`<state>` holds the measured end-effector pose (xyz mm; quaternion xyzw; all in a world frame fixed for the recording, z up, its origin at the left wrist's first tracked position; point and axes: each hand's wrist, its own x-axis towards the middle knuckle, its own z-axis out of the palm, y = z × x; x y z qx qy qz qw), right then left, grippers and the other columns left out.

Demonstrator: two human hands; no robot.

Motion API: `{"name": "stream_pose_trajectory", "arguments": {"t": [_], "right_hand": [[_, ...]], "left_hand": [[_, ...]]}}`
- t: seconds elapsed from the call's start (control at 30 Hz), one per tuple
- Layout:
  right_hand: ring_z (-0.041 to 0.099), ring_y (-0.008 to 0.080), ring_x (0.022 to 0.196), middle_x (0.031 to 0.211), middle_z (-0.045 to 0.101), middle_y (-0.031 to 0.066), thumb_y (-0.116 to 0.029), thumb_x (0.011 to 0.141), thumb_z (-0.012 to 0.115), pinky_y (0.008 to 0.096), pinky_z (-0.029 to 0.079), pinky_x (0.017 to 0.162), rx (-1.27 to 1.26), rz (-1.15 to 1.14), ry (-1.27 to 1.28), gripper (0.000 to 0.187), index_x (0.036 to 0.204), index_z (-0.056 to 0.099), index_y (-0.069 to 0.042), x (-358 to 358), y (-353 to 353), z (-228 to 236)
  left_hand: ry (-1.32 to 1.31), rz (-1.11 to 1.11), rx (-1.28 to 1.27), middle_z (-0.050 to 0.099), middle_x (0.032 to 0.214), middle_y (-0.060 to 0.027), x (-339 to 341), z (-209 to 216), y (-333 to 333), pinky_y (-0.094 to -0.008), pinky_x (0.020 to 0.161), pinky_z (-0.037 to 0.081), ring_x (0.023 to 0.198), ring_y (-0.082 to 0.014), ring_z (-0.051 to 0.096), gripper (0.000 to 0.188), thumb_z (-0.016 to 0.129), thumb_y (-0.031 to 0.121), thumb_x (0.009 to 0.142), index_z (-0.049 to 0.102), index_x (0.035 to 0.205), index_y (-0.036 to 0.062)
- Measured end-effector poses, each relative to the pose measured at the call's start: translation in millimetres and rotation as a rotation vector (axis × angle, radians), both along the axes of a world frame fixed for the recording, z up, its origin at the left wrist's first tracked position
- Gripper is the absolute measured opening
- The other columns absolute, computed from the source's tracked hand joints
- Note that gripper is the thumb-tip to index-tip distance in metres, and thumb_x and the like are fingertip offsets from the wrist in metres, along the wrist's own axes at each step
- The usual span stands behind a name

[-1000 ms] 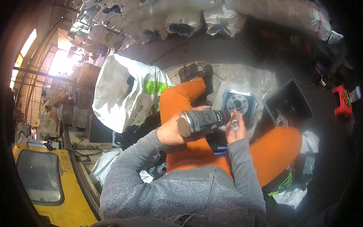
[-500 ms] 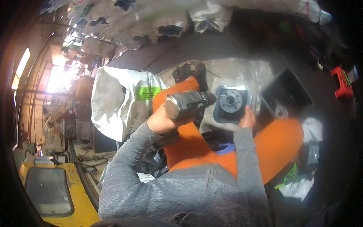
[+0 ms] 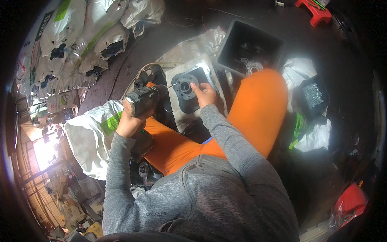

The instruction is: The person sits on the floor and uses a cordless drill to fasten screws into a circular metal component resting on a white base. They repeatedly pick up screws, align them, and drive them in, then place the assembled unit into a nearby black bin.

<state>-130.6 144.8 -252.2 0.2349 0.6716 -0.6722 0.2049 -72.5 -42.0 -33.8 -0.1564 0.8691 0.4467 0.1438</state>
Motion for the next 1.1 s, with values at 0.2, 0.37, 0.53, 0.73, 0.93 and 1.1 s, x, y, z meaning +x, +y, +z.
{"name": "stream_pose_trajectory", "arguments": {"t": [0.2,0.37,0.53,0.73,0.93,1.1], "right_hand": [[0.055,0.0123,0.070,0.077,0.062,0.0052,-0.036,0.077,0.077,0.0265,0.044,0.066,-0.027,-0.077,0.102,0.042,0.094,0.066,0.002,-1.3,-3.8,2.4],[0.062,0.0198,0.078,0.085,0.068,0.0124,-0.035,0.081,0.073,0.0322,0.048,0.074,-0.140,-0.012,0.137,0.039,0.094,0.066,0.001,-3.8,-2.4,9.2],[0.059,0.0152,0.070,0.078,0.066,0.0075,-0.030,0.083,0.072,0.0297,0.047,0.067,-0.231,-0.081,0.164,0.032,0.086,0.065,0.001,-4.1,-3.1,22.4],[0.056,0.0115,0.067,0.073,0.064,0.0048,-0.025,0.083,0.073,0.0276,0.046,0.064,-0.326,-0.148,0.129,0.027,0.082,0.063,0.000,-5.5,-4.4,33.4],[0.055,0.0115,0.066,0.071,0.063,0.0045,-0.026,0.082,0.073,0.0280,0.046,0.063,-0.301,-0.163,0.120,0.028,0.080,0.063,0.000,-3.3,-6.7,21.8],[0.054,0.0118,0.066,0.071,0.063,0.0049,-0.029,0.081,0.073,0.0286,0.046,0.063,-0.256,-0.153,0.136,0.030,0.079,0.063,-0.001,-3.2,-14.1,11.2]], "left_hand": [[-0.018,-0.028,0.051,0.056,0.066,0.0016,-15.7,-18.8,-8.4,-0.0238,0.044,0.040,0.050,-0.0068,0.050,0.039,0.077,0.017,0.077,0.059,0.109,0.0032],[-0.135,-0.025,-0.043,0.056,0.067,0.0013,-22.4,-5.9,-0.6,-0.0237,0.043,0.039,0.050,-0.0070,0.049,0.042,0.077,0.018,0.078,0.056,0.112,0.0027],[-0.156,-0.072,-0.037,0.058,0.068,0.0002,-30.9,14.5,6.2,-0.0238,0.043,0.040,0.050,-0.0079,0.050,0.039,0.077,0.018,0.078,0.058,0.107,0.0015],[-0.183,-0.028,0.003,0.061,0.073,-0.0028,-41.9,18.3,12.5,-0.0249,0.042,0.041,0.050,-0.0106,0.053,0.031,0.075,0.012,0.078,0.059,0.103,0.0025],[-0.213,0.007,0.025,0.060,0.071,-0.0024,-46.5,9.8,9.8,-0.0256,0.040,0.041,0.048,-0.0106,0.052,0.031,0.075,0.010,0.078,0.059,0.104,0.0032],[-0.226,-0.073,-0.045,0.059,0.067,-0.0016,-48.2,14.7,15.5,-0.0260,0.042,0.040,0.049,-0.0100,0.052,0.025,0.074,0.012,0.079,0.060,0.099,0.0040]]}}
